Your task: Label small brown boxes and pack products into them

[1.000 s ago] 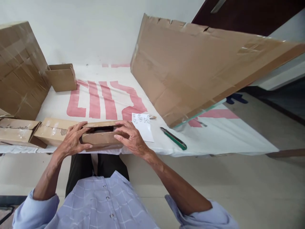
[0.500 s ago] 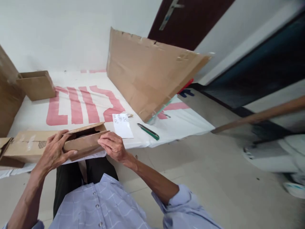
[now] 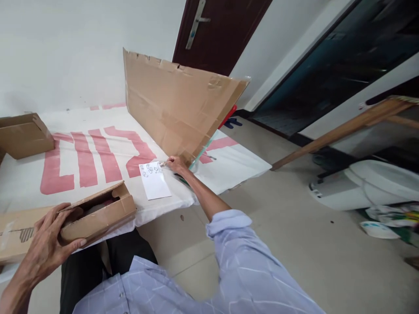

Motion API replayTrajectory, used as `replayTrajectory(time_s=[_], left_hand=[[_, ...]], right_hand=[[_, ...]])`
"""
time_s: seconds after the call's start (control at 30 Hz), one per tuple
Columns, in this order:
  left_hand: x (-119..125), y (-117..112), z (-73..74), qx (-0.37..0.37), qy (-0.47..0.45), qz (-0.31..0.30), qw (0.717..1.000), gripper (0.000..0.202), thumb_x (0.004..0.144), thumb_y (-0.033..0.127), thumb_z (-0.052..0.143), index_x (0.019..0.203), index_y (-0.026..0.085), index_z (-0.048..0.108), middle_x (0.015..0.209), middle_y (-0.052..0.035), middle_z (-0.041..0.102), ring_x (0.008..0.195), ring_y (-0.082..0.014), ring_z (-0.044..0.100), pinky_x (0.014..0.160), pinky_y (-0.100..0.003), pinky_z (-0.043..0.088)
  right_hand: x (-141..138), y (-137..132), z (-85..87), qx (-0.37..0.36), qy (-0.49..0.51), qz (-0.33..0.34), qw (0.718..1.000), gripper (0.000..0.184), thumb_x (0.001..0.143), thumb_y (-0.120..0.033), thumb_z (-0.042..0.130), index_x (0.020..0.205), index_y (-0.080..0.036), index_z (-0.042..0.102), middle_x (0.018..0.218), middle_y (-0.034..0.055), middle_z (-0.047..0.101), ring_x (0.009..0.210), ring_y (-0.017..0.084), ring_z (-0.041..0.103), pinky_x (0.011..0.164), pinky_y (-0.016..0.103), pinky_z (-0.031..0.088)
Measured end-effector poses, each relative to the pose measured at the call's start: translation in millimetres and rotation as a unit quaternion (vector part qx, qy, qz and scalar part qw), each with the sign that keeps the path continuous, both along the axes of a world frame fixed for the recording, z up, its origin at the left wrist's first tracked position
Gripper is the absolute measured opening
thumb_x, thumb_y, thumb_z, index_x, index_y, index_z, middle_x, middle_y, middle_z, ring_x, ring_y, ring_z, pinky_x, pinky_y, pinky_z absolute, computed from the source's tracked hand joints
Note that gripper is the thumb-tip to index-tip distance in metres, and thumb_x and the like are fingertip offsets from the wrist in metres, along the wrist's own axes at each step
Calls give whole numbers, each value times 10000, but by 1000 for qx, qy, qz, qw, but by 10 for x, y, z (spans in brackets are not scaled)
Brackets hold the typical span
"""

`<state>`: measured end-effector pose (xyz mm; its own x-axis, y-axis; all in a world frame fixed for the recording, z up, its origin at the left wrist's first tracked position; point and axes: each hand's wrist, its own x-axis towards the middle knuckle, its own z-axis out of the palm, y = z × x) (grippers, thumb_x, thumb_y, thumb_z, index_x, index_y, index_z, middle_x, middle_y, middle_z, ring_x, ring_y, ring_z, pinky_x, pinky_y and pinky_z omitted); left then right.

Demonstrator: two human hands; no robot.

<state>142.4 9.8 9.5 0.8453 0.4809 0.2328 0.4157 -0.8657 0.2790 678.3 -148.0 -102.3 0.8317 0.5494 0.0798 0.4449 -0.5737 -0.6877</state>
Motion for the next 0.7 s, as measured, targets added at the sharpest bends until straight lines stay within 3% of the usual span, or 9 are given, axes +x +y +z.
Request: replayTrajectory(time_s=[0.1, 0.2, 0.37, 0.53, 0.7], left_hand=[[-17, 17, -8, 2, 2, -4, 1000, 622, 879, 711, 671, 1371, 332, 644, 1494, -101, 627, 1356, -417, 620, 1097, -543, 466], [-32, 39, -21, 5, 4, -10, 1000, 607, 893, 683, 682, 1399, 356, 607, 1505, -103, 616, 1355, -418, 620, 1094, -561, 463], [-36, 51, -50, 10, 2, -9, 1000, 624, 890, 673, 693, 1413, 345, 604, 1504, -112, 618, 1371, -432, 608, 1093, -564, 469], [-30, 19, -42, 2, 0, 1, 1000, 645, 885, 707, 687, 1408, 337, 616, 1525, -113, 604, 1386, -424, 599, 1122, -568, 451], [-26, 2, -38, -8, -4, 1, 1000, 626, 904, 723, 652, 1387, 325, 629, 1514, -124, 607, 1382, -421, 599, 1122, -579, 447]], right_hand=[[112, 109, -135, -61, -1, -6, 998, 139, 864, -259, 632, 857, -174, 742, 819, 18, 748, 817, 170, 614, 740, 249, 453], [167, 137, -201, -110, -17, -8, 994, 230, 932, -254, 635, 1089, -147, 766, 1063, 91, 789, 951, 192, 637, 815, 265, 461], [69, 81, -174, -144, -81, 34, 986, 506, 1021, -223, 569, 1516, -116, 576, 1409, 193, 677, 1202, 257, 602, 1004, 340, 443], [-116, 69, -97, -167, -128, 139, 968, 338, 1030, -170, 545, 1318, -168, 723, 1403, 123, 678, 1280, 220, 538, 1072, 290, 407], [-184, 21, -79, -211, -152, 90, 961, 328, 1067, -176, 494, 1309, -100, 702, 1435, 213, 619, 1308, 272, 524, 1041, 354, 419]])
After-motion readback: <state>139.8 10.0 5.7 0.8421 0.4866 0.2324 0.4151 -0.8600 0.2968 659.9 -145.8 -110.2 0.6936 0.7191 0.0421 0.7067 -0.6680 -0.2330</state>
